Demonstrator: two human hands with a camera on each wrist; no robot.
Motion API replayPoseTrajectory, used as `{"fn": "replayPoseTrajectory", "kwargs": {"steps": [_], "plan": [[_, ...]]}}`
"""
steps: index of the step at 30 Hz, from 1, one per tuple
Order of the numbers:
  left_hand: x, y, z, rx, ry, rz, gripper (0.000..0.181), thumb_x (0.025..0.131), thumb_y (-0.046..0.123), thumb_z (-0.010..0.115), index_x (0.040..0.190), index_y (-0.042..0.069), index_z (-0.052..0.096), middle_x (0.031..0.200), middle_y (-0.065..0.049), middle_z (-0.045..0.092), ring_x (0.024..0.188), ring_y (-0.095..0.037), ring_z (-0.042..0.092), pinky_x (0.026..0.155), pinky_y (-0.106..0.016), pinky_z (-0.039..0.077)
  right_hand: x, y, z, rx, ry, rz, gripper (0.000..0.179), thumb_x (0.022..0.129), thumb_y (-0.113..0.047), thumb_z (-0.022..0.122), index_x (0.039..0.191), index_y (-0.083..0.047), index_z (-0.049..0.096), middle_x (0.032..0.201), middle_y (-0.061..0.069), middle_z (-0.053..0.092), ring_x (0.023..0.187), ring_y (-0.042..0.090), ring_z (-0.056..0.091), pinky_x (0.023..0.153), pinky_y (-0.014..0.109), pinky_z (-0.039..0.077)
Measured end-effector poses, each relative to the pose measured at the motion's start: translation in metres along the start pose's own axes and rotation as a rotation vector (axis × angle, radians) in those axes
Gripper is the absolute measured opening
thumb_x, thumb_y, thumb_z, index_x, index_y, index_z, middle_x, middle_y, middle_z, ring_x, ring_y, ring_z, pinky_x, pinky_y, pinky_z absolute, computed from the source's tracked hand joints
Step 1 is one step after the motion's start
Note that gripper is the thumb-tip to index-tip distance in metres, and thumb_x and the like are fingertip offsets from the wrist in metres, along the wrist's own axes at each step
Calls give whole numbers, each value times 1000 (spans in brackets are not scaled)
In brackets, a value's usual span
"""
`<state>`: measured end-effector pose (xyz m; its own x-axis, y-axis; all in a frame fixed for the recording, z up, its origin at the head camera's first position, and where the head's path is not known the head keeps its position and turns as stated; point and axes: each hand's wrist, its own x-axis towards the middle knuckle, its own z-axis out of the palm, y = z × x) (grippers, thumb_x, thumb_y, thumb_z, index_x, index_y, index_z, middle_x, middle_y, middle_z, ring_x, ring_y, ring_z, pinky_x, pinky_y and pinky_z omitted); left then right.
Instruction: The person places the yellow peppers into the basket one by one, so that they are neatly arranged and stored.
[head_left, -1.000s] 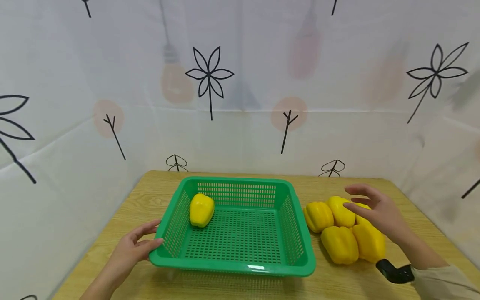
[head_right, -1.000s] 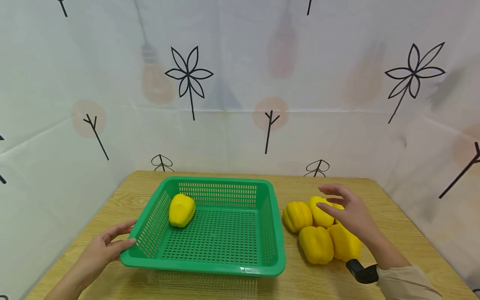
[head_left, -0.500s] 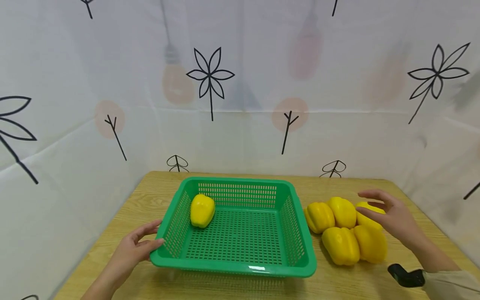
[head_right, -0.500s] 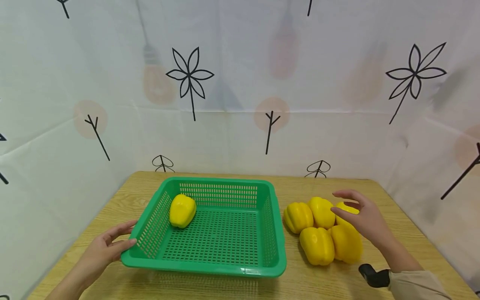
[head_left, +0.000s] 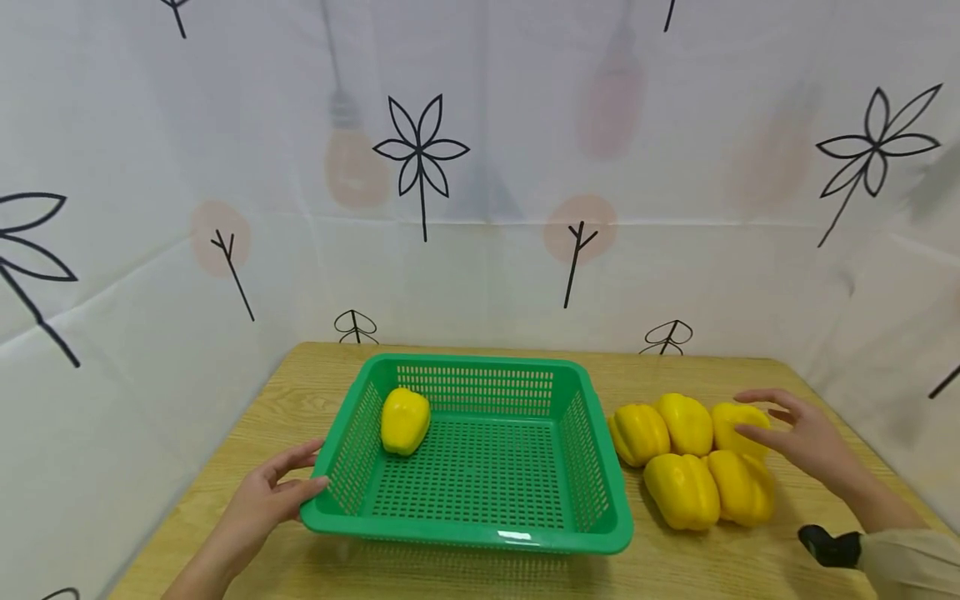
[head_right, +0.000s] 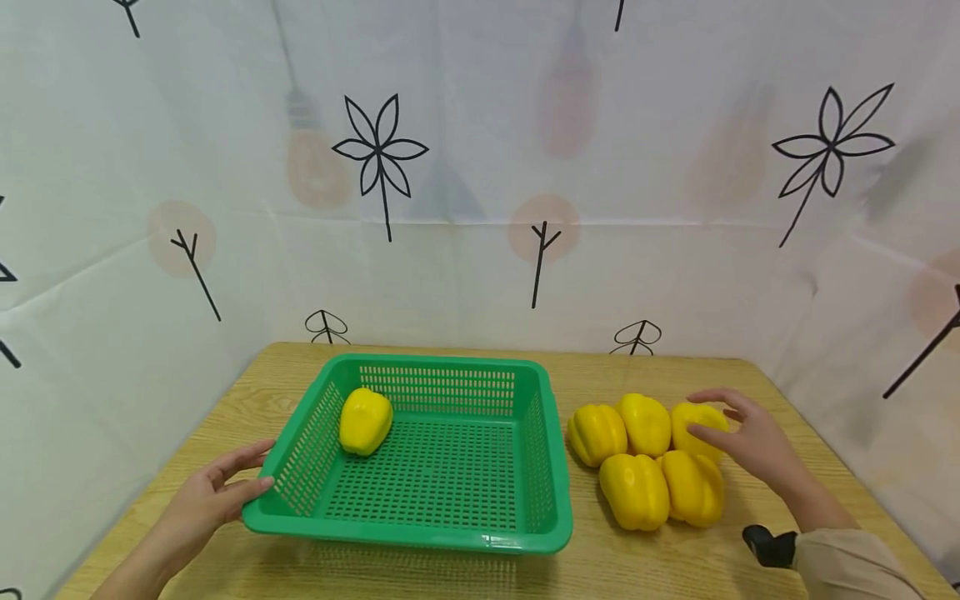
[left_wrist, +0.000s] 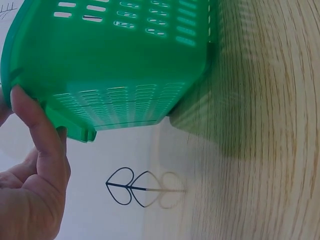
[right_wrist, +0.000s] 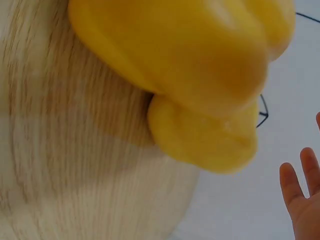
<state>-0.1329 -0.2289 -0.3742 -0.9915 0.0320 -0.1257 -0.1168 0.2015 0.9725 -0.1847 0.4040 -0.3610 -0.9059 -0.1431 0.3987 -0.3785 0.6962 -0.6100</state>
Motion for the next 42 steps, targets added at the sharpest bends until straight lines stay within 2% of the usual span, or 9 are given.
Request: {"fn": "replayPoseTrajectory", "kwargs": {"steps": [8,11,13,15,19,21,30,38,42], "plan": [[-1,0,0,-3,2,4,64,86,20,68,141,5,39,134,-20,37,86,-22,63,68,-38,53,-1,24,-4,-28,-34,53,35,88,-14,66,118,1,55,109,-34,40,100,-21,28,74,1,29],[0,0,0,-3,1,0,64,86,21,68,141,5,39,135,-20,36,87,-22,63,68,-38,53,-3,31,-4,-13,-51,90,39,89,-14,65,121,4,52,110,-35,37,99,-22,26,95,26,37],[0,0,0,-2,2,-3,64,86,21,68,141,5,38,135,-20,36,87,-22,63,68,-38,53,-3,35,-4,-5,-65,115,41,90,-15,64,123,5,50,113,-31,36,103,-16,29,95,50,35],[0,1,0,0,3,-6,64,86,21,68,141,5,38,135,-20,36,88,-22,63,68,-38,53,-4,38,-4,-3,-79,137,44,90,-16,64,125,6,48,119,-17,41,115,2,35,84,65,31],[0,1,0,-3,2,-8,64,86,21,68,141,5,38,135,-20,36,88,-22,63,68,-38,53,-3,42,-3,-49,-113,180,50,90,-20,64,127,8,45,127,22,38,115,50,32,81,65,34],[0,1,0,-5,0,-5,64,86,21,68,141,5,38,135,-20,36,88,-23,63,68,-38,53,-3,43,-4,-64,-135,201,54,90,-23,65,128,8,43,129,33,32,113,57,32,80,67,35],[1,-1,1,-12,-1,6,63,87,20,67,140,5,39,134,-20,37,87,-23,63,68,-39,53,0,49,-2,-17,-242,282,65,91,-29,62,135,9,34,137,40,22,112,64,30,79,65,41],[1,-1,1,-20,-2,16,62,87,19,67,140,5,39,134,-20,36,87,-22,63,68,-38,53,-2,51,4,111,-264,315,67,92,-25,62,139,7,25,138,41,13,115,62,31,70,36,54],[0,-1,1,-26,-1,17,62,87,19,67,140,5,39,134,-20,36,87,-22,63,68,-38,53,-2,50,6,111,-253,315,68,91,-26,63,138,7,26,137,42,13,115,61,33,68,33,54]]}}
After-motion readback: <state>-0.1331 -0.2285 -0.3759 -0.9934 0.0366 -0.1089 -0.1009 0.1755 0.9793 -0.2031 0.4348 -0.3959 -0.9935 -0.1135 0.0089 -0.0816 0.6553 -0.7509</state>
